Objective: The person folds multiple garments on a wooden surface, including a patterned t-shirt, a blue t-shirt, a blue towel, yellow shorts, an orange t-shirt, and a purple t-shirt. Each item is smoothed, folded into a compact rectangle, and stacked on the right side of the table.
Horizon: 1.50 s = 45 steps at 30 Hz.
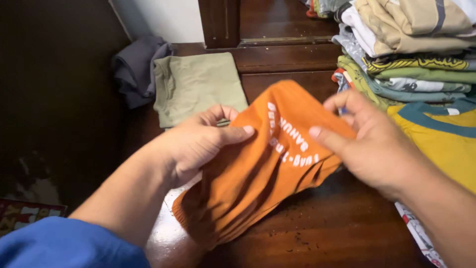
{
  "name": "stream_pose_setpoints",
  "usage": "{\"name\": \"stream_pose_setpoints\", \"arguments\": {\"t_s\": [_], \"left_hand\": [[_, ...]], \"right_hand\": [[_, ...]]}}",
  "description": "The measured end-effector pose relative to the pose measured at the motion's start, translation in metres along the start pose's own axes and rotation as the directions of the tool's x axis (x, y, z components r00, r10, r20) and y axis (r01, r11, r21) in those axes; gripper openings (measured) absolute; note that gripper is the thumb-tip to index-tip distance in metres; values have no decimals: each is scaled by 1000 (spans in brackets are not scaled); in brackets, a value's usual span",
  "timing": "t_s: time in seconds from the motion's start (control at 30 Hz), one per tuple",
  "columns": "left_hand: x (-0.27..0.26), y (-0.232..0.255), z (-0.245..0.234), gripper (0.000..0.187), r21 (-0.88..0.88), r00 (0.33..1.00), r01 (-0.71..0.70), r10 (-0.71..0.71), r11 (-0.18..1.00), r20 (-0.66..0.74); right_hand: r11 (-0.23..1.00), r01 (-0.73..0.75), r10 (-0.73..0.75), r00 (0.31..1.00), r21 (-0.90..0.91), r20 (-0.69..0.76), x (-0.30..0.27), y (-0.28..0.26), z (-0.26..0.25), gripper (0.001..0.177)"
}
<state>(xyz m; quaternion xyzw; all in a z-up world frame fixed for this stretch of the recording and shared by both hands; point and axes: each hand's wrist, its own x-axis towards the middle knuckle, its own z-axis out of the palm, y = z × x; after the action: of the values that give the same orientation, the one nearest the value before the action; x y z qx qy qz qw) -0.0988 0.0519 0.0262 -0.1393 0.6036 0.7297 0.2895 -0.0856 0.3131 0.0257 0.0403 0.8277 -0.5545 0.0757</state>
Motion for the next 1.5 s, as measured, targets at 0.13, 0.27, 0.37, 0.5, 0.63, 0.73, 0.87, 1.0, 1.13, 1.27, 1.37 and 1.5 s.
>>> {"name": "stream_pose_setpoints", "arguments": {"t_s": [0.13, 0.27, 0.37, 0.5, 0.63, 0.73, 0.87, 1.0, 1.13, 1.27, 1.37, 1.5], "left_hand": [[-7, 12, -14, 23, -2, 950, -299, 298, 954, 93], [-22, 29, -16, 28, -60, 930, -363, 365, 930, 32], [-34, 43, -12, 27, -169, 959, -281, 271, 945, -82], [-48, 64, -16, 29, -158, 910, -408, 415, 899, 17], [-62, 74, -27, 30, -172, 861, -471, 494, 865, 125], [-69, 75, -31, 31, -148, 847, -469, 491, 870, 202], [-72, 72, -32, 37, -167, 817, -532, 555, 830, 154], [-63, 71, -35, 24, -176, 830, -535, 553, 826, 71], [-46, 79, -30, 17, 102, 802, -582, 590, 807, -96], [-46, 102, -31, 32, -37, 678, -735, 734, 677, -44], [-57, 103, -43, 34, -48, 666, -738, 738, 673, 112], [-61, 61, -59, 43, 354, 842, -540, 500, 764, 205]], "right_hand": [[955, 295, -293, 954, -25, 65, -1, -29, -2, 16], [917, 375, -352, 922, -140, 160, -2, -59, 1, 14], [939, 332, -312, 932, -93, 186, -2, -81, 3, 15], [888, 456, -438, 877, -53, 198, -5, -111, 2, 13], [838, 525, -506, 850, -147, 149, -10, -135, -2, 12], [851, 523, -514, 849, -56, 125, -18, -144, -3, 15], [818, 558, -570, 820, 143, 58, -19, -149, -4, 26], [951, 310, -310, 951, -13, 7, -3, -148, -7, 39], [946, 319, -321, 947, -59, -22, 23, -133, 2, 29], [759, 612, -636, 770, 223, 51, 36, -135, -12, 23], [735, 628, -675, 713, 257, 188, 30, -127, -36, 25], [785, 619, -486, 594, 21, 641, 21, -99, -37, 27]]}}
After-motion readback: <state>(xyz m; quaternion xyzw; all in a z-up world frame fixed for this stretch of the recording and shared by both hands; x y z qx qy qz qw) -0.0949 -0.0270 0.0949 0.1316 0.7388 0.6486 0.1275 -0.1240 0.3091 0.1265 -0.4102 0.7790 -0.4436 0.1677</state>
